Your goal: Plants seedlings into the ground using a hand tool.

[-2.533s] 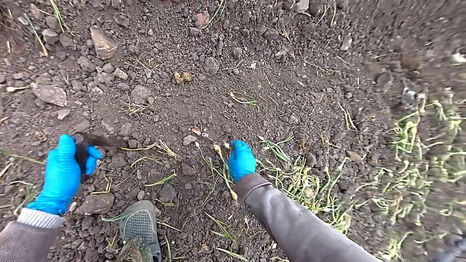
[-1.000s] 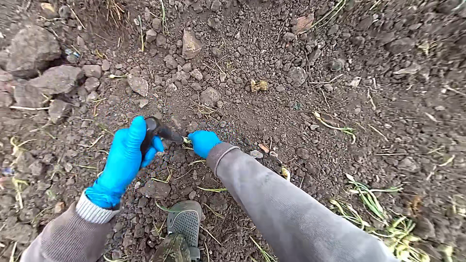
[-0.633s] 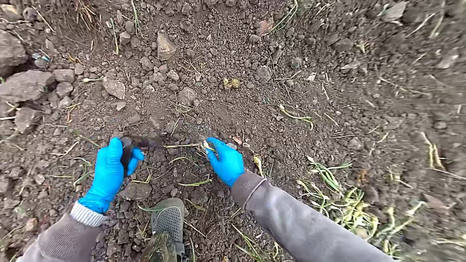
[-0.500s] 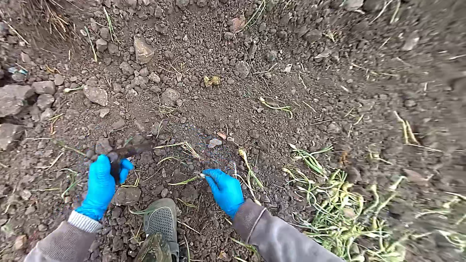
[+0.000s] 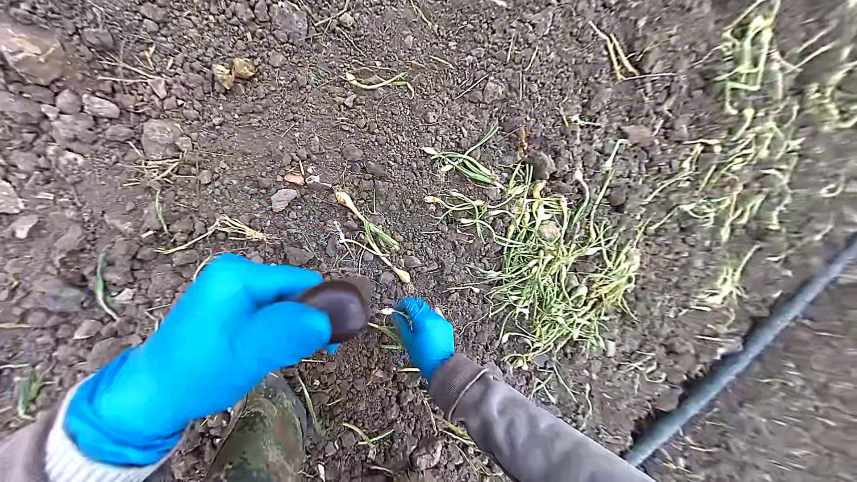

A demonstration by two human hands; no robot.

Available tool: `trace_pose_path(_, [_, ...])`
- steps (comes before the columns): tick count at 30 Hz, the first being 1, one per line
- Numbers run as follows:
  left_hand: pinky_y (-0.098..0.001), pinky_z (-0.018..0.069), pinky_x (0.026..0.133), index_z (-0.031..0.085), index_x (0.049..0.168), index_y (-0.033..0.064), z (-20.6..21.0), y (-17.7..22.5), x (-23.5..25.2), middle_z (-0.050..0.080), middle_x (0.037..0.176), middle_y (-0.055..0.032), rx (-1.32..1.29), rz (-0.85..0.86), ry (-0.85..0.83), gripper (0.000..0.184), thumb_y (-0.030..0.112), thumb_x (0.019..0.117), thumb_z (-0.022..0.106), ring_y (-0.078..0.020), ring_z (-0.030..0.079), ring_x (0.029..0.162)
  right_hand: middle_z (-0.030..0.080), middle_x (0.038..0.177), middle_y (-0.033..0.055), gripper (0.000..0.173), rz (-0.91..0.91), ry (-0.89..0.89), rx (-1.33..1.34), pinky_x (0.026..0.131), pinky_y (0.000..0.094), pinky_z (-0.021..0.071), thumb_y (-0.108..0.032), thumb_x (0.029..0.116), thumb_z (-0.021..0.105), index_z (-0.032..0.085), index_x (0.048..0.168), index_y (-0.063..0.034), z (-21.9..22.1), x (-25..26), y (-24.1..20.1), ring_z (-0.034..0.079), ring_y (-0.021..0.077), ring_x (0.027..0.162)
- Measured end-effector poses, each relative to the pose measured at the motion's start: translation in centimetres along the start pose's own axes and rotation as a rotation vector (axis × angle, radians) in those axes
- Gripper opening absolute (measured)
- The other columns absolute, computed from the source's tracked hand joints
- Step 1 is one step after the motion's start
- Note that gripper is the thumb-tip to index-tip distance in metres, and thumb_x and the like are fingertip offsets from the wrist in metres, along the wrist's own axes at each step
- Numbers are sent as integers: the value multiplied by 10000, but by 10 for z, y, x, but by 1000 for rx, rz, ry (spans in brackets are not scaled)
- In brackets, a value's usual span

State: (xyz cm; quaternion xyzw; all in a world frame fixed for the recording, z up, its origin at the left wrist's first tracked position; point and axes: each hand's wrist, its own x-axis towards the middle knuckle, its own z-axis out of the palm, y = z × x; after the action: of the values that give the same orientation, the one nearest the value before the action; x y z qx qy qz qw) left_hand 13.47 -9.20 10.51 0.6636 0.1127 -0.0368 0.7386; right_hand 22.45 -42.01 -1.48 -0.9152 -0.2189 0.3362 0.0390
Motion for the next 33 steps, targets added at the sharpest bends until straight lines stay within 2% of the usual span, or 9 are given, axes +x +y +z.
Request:
trace_pose_path(4, [-363, 459, 558, 700, 799, 136, 64, -97, 46, 562, 622, 20, 299, -350, -287, 561, 629, 990, 513, -118, 548, 570, 737, 950, 142, 122, -134, 260, 74, 656, 556, 591, -104, 903, 734, 765, 1016, -70, -7, 11, -32, 738, 329, 806])
trace_pose_path(6, [-295, 424, 511, 695, 784, 150, 62, -105, 37, 542, 600, 42, 193, -371, -242, 547, 632, 978, 526, -83, 502, 524, 735, 921, 144, 131, -150, 264, 73, 644, 551, 591, -94, 888, 739, 770, 1013, -70, 6, 23, -49, 736, 335, 786])
trace_pose_path(11, [-139, 385, 426, 691, 805, 215, 18, -47, -19, 605, 615, 95, -53, -133, -1, 619, 780, 912, 460, 34, 493, 479, 716, 1151, 158, 238, -14, -229, -87, 841, 556, 573, -140, 1004, 573, 724, 1183, -102, 58, 57, -84, 712, 353, 1032])
trace_pose_path(15, [-183, 421, 422, 693, 813, 210, -4, -70, -34, 647, 631, 65, 58, -113, 114, 652, 802, 907, 436, -13, 524, 469, 710, 1138, 112, 279, -301, 65, -110, 835, 500, 567, -317, 944, 600, 768, 1100, -158, 57, 51, -60, 685, 306, 1052])
trace_pose_path(18, [-172, 404, 434, 705, 811, 207, -19, -101, -34, 604, 608, 83, 44, -183, 164, 679, 818, 898, 420, -9, 495, 468, 714, 1155, 160, 326, -256, 295, -51, 887, 522, 565, -302, 982, 611, 743, 1212, -114, 37, 75, -54, 686, 351, 1088])
trace_pose_path(21, [-159, 442, 440, 737, 876, 231, -35, -76, -40, 675, 659, 49, -161, -112, 225, 652, 810, 886, 437, -20, 557, 483, 667, 1268, 176, 329, -1, 148, -84, 977, 540, 521, -289, 1020, 617, 702, 1285, -113, 17, 108, -64, 621, 367, 1220])
trace_pose_path(25, [-156, 435, 418, 741, 810, 239, -30, -29, -11, 675, 641, 45, -112, -97, 189, 623, 800, 871, 478, -19, 554, 464, 665, 1271, 165, 212, -77, 85, -127, 996, 530, 513, -183, 1016, 600, 747, 1139, -94, 11, 117, -57, 619, 363, 1212])
trace_pose_path(30, [-190, 353, 412, 695, 736, 194, -1, -113, 19, 536, 538, 92, 120, -284, 84, 519, 621, 958, 502, -9, 427, 427, 750, 1069, 156, 182, -254, 277, 0, 912, 541, 558, -183, 997, 655, 767, 1113, -99, -2, 94, -46, 709, 354, 1048])
trace_pose_path(33, [-172, 364, 413, 700, 756, 185, -12, -107, 3, 542, 543, 63, -11, -329, 170, 593, 688, 960, 461, -25, 442, 430, 733, 967, 111, 157, -351, 314, 85, 828, 503, 575, -184, 971, 680, 794, 1067, -138, 0, 86, -61, 705, 306, 938])
